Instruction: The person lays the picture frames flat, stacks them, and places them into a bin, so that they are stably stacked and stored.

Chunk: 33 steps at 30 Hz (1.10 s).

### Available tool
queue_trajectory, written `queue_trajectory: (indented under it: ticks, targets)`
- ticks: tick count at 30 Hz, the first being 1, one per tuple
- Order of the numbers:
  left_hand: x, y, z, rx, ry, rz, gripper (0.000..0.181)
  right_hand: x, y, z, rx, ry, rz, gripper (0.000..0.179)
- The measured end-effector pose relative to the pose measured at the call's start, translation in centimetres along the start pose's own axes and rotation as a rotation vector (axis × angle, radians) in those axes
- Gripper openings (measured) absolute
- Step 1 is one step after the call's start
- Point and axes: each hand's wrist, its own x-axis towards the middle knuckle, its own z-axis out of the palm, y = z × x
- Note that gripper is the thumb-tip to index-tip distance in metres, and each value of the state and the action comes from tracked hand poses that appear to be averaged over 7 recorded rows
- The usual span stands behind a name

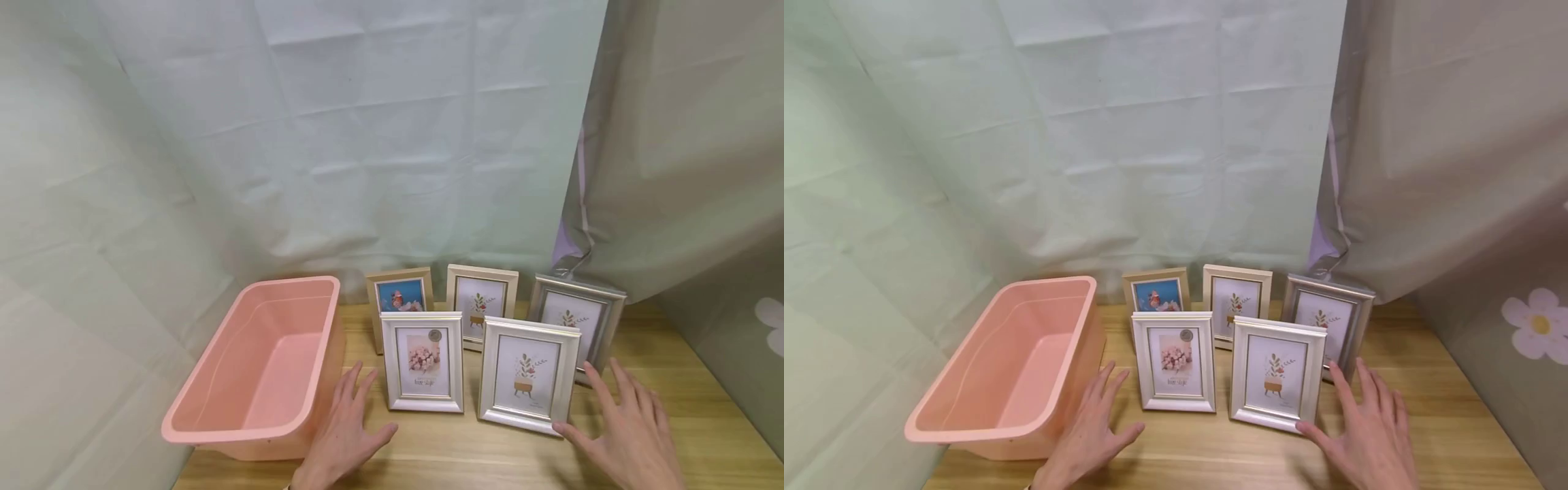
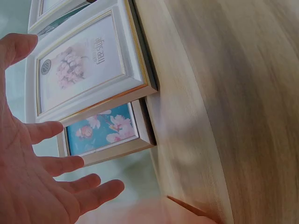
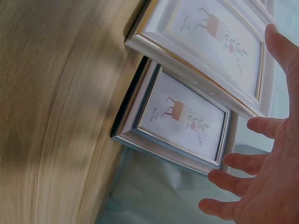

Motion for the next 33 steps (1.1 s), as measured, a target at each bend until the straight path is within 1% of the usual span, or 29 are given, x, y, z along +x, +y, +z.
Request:
queue_trajectory:
  ticks: [3,6,9,13,17,19,21,23,25,27,29,30,31,33]
  targets:
    - [0.1,0.0,0.2,-0.024,0.001,0.006,0.096,0.1,-0.1,-0.1,0.029,0.01,-0.002,0.12]
    - [0.0,0.0,0.2,-0.018,0.016,0.025,0.094,0.1,-0.4,-0.2,0.058,0.047,-0.021,0.114]
    - [0.0,0.1,0.2,-0.027,0.023,0.027,0.091,0.1,-0.9,-0.2,0.098,0.107,-0.051,0.105]
    - [-0.2,0.2,0.2,-0.041,0.029,0.037,0.084,0.3,-1.3,-0.3,0.192,0.2,-0.107,0.091]
    - [-0.4,0.2,0.2,-0.018,0.065,0.082,0.078,0.4,-1.6,-0.3,0.254,0.315,-0.166,0.077]
    - [-0.5,0.2,0.2,-0.011,0.082,0.093,0.078,0.5,-1.8,-0.3,0.28,0.364,-0.192,0.067]
    - [-0.6,0.2,0.2,-0.015,0.094,0.097,0.076,0.7,-2.1,-0.1,0.307,0.396,-0.227,0.054]
    - [-0.7,0.2,0.3,-0.007,0.109,0.1,0.073,0.8,-2.5,0.1,0.339,0.408,-0.258,0.04]
    - [-0.8,0.2,0.4,0.003,0.132,0.107,0.065,1.0,-3.0,0.4,0.372,0.416,-0.295,0.025]
    - [-0.8,0.2,0.6,0.014,0.168,0.127,0.052,1.1,-3.6,0.8,0.397,0.42,-0.327,0.016]
    - [-0.9,0.1,0.8,0.017,0.215,0.152,0.039,1.3,-4.2,1.3,0.42,0.427,-0.352,0.019]
    - [-0.9,0.0,0.9,0.011,0.238,0.166,0.035,1.4,-4.6,1.5,0.433,0.429,-0.367,0.028]
    - [-0.9,0.0,1.0,0.006,0.261,0.181,0.033,1.5,-4.9,1.7,0.442,0.43,-0.376,0.036]
    - [-0.9,-0.2,1.2,0.0,0.302,0.208,0.034,1.7,-5.5,2.0,0.457,0.43,-0.396,0.037]
